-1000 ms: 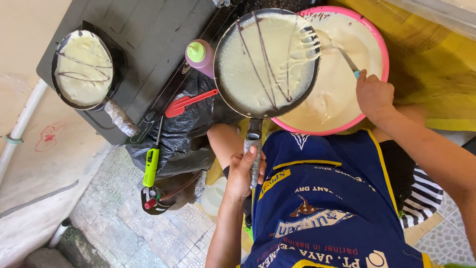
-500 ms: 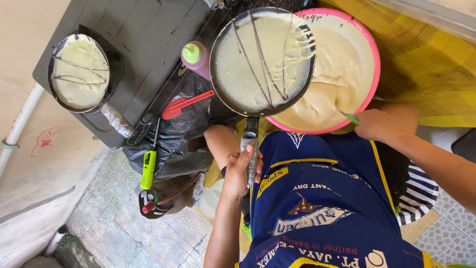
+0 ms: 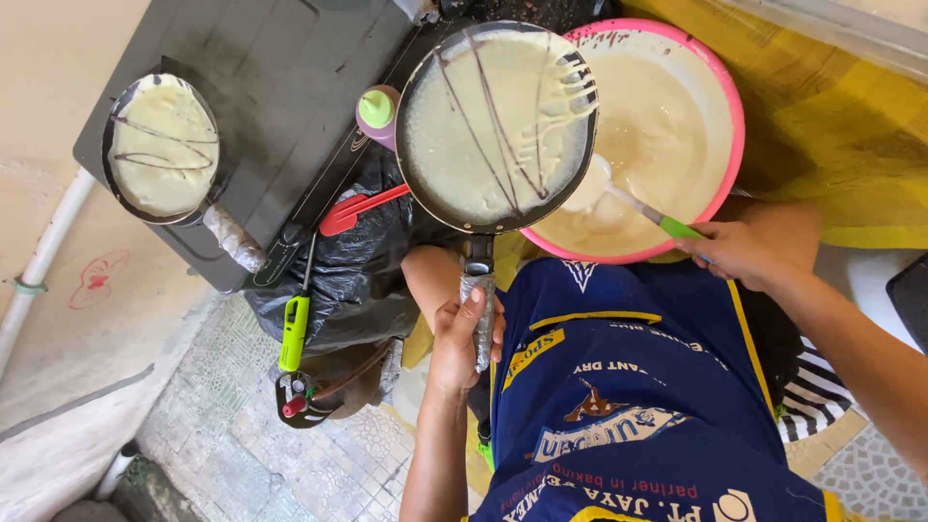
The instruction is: Cooking and stacking crepes using multiple pans on a gas stove, including adding chocolate drizzle.
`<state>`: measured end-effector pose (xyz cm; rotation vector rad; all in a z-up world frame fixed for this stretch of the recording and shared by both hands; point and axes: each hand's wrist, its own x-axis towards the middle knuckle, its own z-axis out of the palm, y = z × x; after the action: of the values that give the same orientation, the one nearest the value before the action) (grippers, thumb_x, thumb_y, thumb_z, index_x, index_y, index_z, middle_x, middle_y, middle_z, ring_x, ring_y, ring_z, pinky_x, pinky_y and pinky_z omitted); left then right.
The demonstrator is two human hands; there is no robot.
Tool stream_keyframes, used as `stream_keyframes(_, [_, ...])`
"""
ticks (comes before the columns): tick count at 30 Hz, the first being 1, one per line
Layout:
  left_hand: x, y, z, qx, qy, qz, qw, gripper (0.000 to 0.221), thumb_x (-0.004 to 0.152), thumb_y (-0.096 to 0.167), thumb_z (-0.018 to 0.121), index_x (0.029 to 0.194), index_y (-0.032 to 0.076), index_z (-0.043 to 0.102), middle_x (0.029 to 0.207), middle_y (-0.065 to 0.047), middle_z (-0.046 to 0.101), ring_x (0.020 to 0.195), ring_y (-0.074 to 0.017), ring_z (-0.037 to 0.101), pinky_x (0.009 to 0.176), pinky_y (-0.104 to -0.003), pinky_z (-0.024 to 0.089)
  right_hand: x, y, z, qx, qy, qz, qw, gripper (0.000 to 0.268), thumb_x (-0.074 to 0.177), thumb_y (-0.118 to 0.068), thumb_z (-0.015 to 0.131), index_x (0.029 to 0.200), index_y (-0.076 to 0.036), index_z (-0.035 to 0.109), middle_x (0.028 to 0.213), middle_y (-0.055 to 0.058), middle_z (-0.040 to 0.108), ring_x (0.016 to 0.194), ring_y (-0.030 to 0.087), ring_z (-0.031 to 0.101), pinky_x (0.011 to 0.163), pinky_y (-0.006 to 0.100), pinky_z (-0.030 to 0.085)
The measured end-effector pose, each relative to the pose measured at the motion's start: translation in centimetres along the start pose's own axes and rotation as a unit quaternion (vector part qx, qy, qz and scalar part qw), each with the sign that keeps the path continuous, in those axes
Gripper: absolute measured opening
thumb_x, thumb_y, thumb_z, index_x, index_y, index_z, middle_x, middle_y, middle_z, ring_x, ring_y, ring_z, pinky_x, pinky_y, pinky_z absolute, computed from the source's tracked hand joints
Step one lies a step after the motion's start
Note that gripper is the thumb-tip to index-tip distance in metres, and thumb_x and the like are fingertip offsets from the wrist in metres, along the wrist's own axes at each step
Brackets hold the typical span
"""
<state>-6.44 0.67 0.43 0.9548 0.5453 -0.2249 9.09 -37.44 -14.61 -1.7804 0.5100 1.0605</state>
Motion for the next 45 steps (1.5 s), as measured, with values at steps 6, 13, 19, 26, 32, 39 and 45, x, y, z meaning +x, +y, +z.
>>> stream_keyframes(6, [0.2, 0.0, 0.3, 0.017, 0.001, -0.003, 1.000, 0.047, 0.094, 0.044, 0.069, 0.087, -0.002, 0.066, 0.057, -0.013, 0.058, 0.035, -0.0176, 0.049, 0.034, -0.024, 0.043, -4.2, -0.2, -1.9, -0.620, 0.328, -0.273, 0.658, 0.037, 0.094, -0.060, 0.058, 0.127, -0.051, 0.073, 0.065, -0.003, 0.070, 0.068, 0.023, 0.070, 0.056, 0.037, 0.039])
stream_keyframes(13, [-0.2, 0.6, 0.7, 0.054, 0.005, 0.008, 0.998, 0.050, 0.092, 0.047, 0.069, 0.086, -0.002, 0.067, 0.057, -0.013, 0.058, 0.036, -0.0185, 0.049, 0.035, -0.025, 0.040, -5.3, 0.0, -1.1, -0.667, 0.301, -0.168, 0.660, 0.039, 0.092, -0.049, 0.058, 0.120, -0.025, 0.070, 0.091, 0.001, 0.069, 0.088, 0.029, 0.070, 0.066, 0.041, 0.047])
stream_keyframes(19, [-0.7, 1.0, 0.8, 0.059, -0.004, 0.020, 0.998, 0.049, 0.093, 0.049, 0.069, 0.089, 0.000, 0.067, 0.059, -0.011, 0.059, 0.039, -0.0154, 0.051, 0.038, -0.023, 0.044, -2.9, 0.0, 0.0, -0.662, 0.216, -0.139, 0.704, 0.030, 0.093, -0.041, 0.056, 0.118, -0.031, 0.068, 0.074, 0.005, 0.071, 0.075, 0.029, 0.068, 0.062, 0.040, 0.039])
stream_keyframes(26, [-1.0, 1.2, 0.7, 0.037, 0.012, 0.018, 0.999, 0.048, 0.091, 0.048, 0.070, 0.088, 0.000, 0.065, 0.058, -0.011, 0.058, 0.038, -0.0163, 0.052, 0.036, -0.024, 0.043, -3.2, -4.1, 1.6, -0.492, 0.104, -0.013, 0.864, 0.040, 0.102, -0.026, 0.041, 0.115, -0.014, 0.077, 0.086, 0.018, 0.077, 0.084, 0.037, 0.069, 0.064, 0.046, 0.049])
stream_keyframes(32, [-2.2, 2.1, 0.4, 0.028, 0.015, 0.057, 0.998, 0.052, 0.091, 0.051, 0.070, 0.091, -0.001, 0.064, 0.060, -0.012, 0.060, 0.036, -0.0156, 0.051, 0.036, -0.022, 0.042, -1.2, -2.4, 1.3, -0.511, 0.103, -0.016, 0.853, 0.058, 0.110, -0.042, 0.035, 0.088, -0.007, 0.074, 0.085, 0.019, 0.078, 0.083, 0.040, 0.071, 0.068, 0.049, 0.053])
stream_keyframes(39, [-6.7, 5.5, -4.7, -0.053, 0.035, 0.164, 0.984, 0.051, 0.097, 0.045, 0.066, 0.091, -0.005, 0.062, 0.058, -0.015, 0.057, 0.036, -0.0193, 0.051, 0.034, -0.024, 0.038, -2.7, -4.9, 4.5, -0.548, 0.139, -0.057, 0.823, 0.075, 0.103, -0.061, 0.035, 0.157, -0.009, 0.039, 0.124, 0.039, 0.066, 0.111, 0.056, 0.066, 0.089, 0.061, 0.052])
stream_keyframes(45, [-12.2, 7.3, -12.1, -0.032, 0.186, 0.326, 0.926, 0.047, 0.102, 0.046, 0.055, 0.096, 0.000, 0.064, 0.058, -0.007, 0.055, 0.037, -0.0139, 0.047, 0.032, -0.023, 0.032, -9.6, -21.1, 24.2, -0.321, -0.166, -0.268, 0.893, 0.054, 0.096, -0.035, 0.058, 0.149, -0.025, 0.055, 0.134, -0.004, 0.074, 0.132, 0.018, 0.065, 0.104, 0.026, 0.046])
